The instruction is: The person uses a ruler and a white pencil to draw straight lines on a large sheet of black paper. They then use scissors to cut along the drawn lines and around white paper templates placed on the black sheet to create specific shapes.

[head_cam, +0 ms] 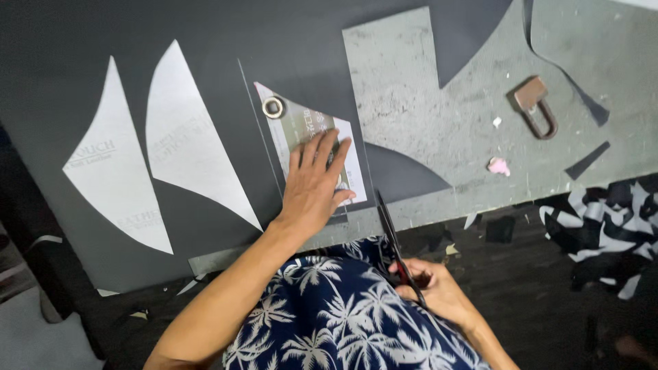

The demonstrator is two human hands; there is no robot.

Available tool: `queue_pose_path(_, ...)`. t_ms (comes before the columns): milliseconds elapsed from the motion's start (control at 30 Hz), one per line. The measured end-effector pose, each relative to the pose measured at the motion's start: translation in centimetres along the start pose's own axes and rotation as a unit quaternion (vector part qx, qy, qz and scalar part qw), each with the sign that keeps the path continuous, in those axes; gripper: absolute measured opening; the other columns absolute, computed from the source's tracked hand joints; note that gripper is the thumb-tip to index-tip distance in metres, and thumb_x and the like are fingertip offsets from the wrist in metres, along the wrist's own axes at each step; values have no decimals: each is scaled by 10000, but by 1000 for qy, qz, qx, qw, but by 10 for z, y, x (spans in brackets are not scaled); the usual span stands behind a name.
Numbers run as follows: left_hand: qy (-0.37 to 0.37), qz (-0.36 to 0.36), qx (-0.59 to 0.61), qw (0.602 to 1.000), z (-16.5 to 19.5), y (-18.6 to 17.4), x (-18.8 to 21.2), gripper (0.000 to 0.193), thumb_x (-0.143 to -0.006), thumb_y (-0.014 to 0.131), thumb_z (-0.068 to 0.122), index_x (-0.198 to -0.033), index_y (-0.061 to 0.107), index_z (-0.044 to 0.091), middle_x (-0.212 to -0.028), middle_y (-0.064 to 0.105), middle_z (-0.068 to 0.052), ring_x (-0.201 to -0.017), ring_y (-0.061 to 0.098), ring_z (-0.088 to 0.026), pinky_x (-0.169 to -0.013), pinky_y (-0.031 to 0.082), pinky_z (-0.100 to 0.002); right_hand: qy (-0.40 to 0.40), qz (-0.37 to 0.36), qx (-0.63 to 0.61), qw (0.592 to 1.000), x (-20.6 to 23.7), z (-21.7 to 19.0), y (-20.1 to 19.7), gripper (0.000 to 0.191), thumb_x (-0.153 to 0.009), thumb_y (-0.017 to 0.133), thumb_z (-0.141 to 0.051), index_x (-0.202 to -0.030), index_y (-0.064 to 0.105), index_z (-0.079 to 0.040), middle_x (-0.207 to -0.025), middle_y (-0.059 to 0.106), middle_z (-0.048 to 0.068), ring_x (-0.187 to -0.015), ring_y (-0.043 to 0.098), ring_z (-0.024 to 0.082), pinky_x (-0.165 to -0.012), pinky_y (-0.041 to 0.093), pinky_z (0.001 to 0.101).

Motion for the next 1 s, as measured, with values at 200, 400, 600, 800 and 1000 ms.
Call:
queue_pose_path(200,-5,-9,-2,1000,3,-2,1,1010,-629,891,351,-1463,468,-30,-1534,395,-210,-1403,366,-384,-1132,303,-533,49,69,-63,994,6,-20,36,461,-706,880,-194,-1108,734,-21,-785,787,16,-698,685,99,-677,548,263)
queue_pose_path(400,-6,-9,-2,1000,1,4,4,1026,-620,898,348,-1471,464,-25,-1528,406,-209,-1409,362,-380,-1140,298,-534,30,108,-30,993,3,-19,49,445,-738,872,-153,-1134,722,-15,-770,733,6,-711,636,82,-671,517,252)
queue_pose_path(600,-5,-3,0,1000,1,4,6,1031,-613,901,340,-1472,464,-26,-1529,409,-209,-1415,362,-379,-1143,294,-535,21,112,-38,993,3,-15,51,416,-768,833,-78,-1163,720,-12,-763,694,5,-713,602,82,-666,500,246)
queue_pose_path(800,-1,-5,3,1000,0,4,5,1032,-622,910,341,-1472,461,-34,-1531,404,-219,-1418,360,-385,-1152,291,-541,-14,118,-23,993,3,-13,52,395,-789,836,-80,-1162,732,1,-749,614,-19,-717,564,67,-665,478,234)
queue_pose_path(1000,-1,-9,-2,1000,2,5,4,1040,-611,916,349,-1469,466,-28,-1538,388,-214,-1413,358,-387,-1148,289,-549,6,130,-33,991,4,-7,52,392,-784,835,-84,-1153,731,-4,-734,657,-5,-683,597,80,-640,499,253)
Point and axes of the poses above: each hand's wrist, its own x-axis away from the middle knuckle, its own y-axis out of the palm, z = x × y, the point moved 1 cm from there along -x, towards the middle knuckle
